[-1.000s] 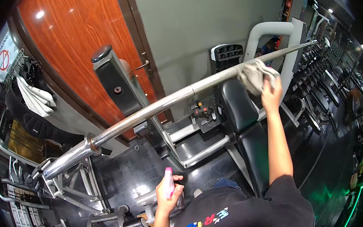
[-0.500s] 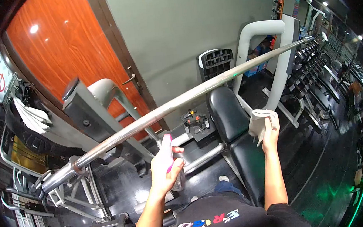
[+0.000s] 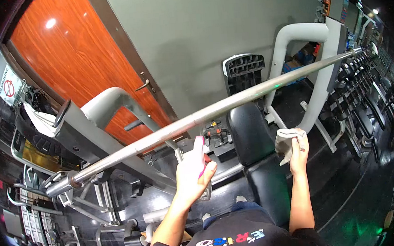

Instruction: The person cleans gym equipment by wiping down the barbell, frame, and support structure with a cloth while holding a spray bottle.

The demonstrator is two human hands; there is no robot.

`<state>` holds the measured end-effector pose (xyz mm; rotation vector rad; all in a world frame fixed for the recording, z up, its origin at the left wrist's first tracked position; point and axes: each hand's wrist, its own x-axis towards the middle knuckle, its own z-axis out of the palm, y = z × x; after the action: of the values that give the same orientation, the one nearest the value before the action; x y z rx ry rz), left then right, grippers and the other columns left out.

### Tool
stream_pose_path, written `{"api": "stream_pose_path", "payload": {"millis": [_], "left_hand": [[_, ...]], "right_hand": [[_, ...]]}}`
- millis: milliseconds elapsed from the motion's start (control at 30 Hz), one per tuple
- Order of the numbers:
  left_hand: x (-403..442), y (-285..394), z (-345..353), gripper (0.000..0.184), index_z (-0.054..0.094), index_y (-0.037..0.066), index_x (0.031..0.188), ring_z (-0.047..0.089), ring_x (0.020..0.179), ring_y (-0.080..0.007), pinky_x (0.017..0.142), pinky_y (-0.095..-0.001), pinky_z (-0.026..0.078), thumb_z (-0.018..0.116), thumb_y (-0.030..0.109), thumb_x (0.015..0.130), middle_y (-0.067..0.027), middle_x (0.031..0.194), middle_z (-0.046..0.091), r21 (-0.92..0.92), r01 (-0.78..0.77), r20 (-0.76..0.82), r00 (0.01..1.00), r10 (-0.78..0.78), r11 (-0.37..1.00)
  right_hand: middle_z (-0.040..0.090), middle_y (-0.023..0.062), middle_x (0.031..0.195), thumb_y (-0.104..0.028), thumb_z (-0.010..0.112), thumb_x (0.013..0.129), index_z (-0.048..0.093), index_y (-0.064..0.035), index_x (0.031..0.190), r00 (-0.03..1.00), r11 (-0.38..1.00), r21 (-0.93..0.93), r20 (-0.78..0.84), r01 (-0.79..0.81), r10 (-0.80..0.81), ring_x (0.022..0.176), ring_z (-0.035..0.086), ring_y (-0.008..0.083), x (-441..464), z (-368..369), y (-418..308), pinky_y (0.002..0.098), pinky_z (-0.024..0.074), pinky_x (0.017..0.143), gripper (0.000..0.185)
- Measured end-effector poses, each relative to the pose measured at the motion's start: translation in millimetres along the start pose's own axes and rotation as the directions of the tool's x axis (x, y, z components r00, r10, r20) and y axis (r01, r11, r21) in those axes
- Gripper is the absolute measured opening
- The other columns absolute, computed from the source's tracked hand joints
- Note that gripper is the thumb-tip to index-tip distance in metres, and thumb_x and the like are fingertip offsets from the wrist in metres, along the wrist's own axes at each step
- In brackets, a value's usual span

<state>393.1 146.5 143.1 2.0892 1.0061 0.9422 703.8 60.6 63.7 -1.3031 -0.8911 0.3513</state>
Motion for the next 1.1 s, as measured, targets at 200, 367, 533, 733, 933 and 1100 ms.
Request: {"api": "stream_pose_path", "payload": {"millis": [200, 367, 533, 733, 933, 1100], "left_hand": [[-4, -8, 28, 0.076, 0.029, 0.0, 0.148, 0.063, 0.085, -0.0177, 0.072, -0.0332, 0.057, 0.061, 0.039, 0.09, -0.0127, 0.095, 0.059, -0.139, 0.01, -0.084, 0.996, -0.021, 0.99], [-37, -17, 28, 0.077, 0.025, 0.003, 0.15, 0.063, 0.084, -0.0174, 0.076, -0.0317, 0.055, 0.065, 0.031, 0.091, -0.0118, 0.103, 0.056, -0.301, 0.123, -0.17, 0.969, -0.181, 0.946], [-71, -22, 35, 0.07, 0.028, 0.001, 0.146, 0.063, 0.081, -0.0178, 0.075, -0.033, 0.054, 0.064, 0.024, 0.091, -0.0109, 0.106, 0.054, -0.411, 0.211, -0.204, 0.927, -0.315, 0.887], [-100, -33, 66, 0.065, 0.032, -0.002, 0.145, 0.063, 0.087, -0.0179, 0.074, -0.0332, 0.055, 0.062, 0.02, 0.092, -0.0119, 0.107, 0.056, -0.269, 0.26, -0.098, 0.95, -0.295, 0.927], [-117, -35, 71, 0.066, 0.036, -0.003, 0.143, 0.063, 0.09, -0.0175, 0.072, -0.0303, 0.057, 0.066, 0.023, 0.09, -0.0129, 0.107, 0.058, -0.334, 0.263, -0.061, 0.952, -0.3, 0.905], [-129, -43, 54, 0.064, 0.039, -0.005, 0.14, 0.062, 0.094, -0.0183, 0.075, -0.0319, 0.058, 0.067, 0.024, 0.09, -0.0128, 0.105, 0.059, -0.311, 0.274, -0.045, 0.952, -0.302, 0.91]], "right_hand": [[0.056, 0.0072, 0.113, -0.01, 0.047, 0.097, 0.054, -0.001, 0.115, 0.996, 0.993, 0.097, 0.061, 0.062, -0.068, 0.108, 0.054, 0.0172, 36, -12, 9, 0.0321, 0.0402, 0.097, 0.022], [0.055, 0.0075, 0.125, -0.025, 0.054, 0.098, 0.053, -0.0049, 0.127, 0.878, 0.928, 0.348, -0.476, 0.136, 0.05, 0.115, 0.053, 0.0185, 83, -1, -21, 0.0352, 0.0403, 0.101, 0.035], [0.048, 0.0142, 0.138, -0.027, 0.056, 0.095, 0.046, -0.0033, 0.132, 0.787, 0.77, 0.354, -0.543, 0.531, -0.293, 0.129, 0.045, 0.0283, 108, 58, -76, 0.0419, 0.0318, 0.111, 0.045], [0.046, 0.0117, 0.141, -0.029, 0.07, 0.08, 0.057, -0.0174, 0.124, 0.58, 0.376, -0.442, 0.622, 0.814, -0.526, 0.138, 0.033, 0.0369, 84, 106, -75, 0.0579, 0.0093, 0.115, 0.048], [0.049, 0.006, 0.14, -0.029, 0.077, 0.072, 0.059, -0.0235, 0.122, 0.641, 0.472, -0.437, 0.458, 0.765, -0.616, 0.137, 0.034, 0.0363, 85, 111, -65, 0.0602, 0.014, 0.112, 0.054], [0.05, 0.0046, 0.138, -0.026, 0.077, 0.07, 0.06, -0.023, 0.121, 0.625, 0.43, -0.46, 0.472, 0.776, -0.622, 0.138, 0.032, 0.0409, 76, 118, -74, 0.0653, 0.0091, 0.112, 0.053]]}}
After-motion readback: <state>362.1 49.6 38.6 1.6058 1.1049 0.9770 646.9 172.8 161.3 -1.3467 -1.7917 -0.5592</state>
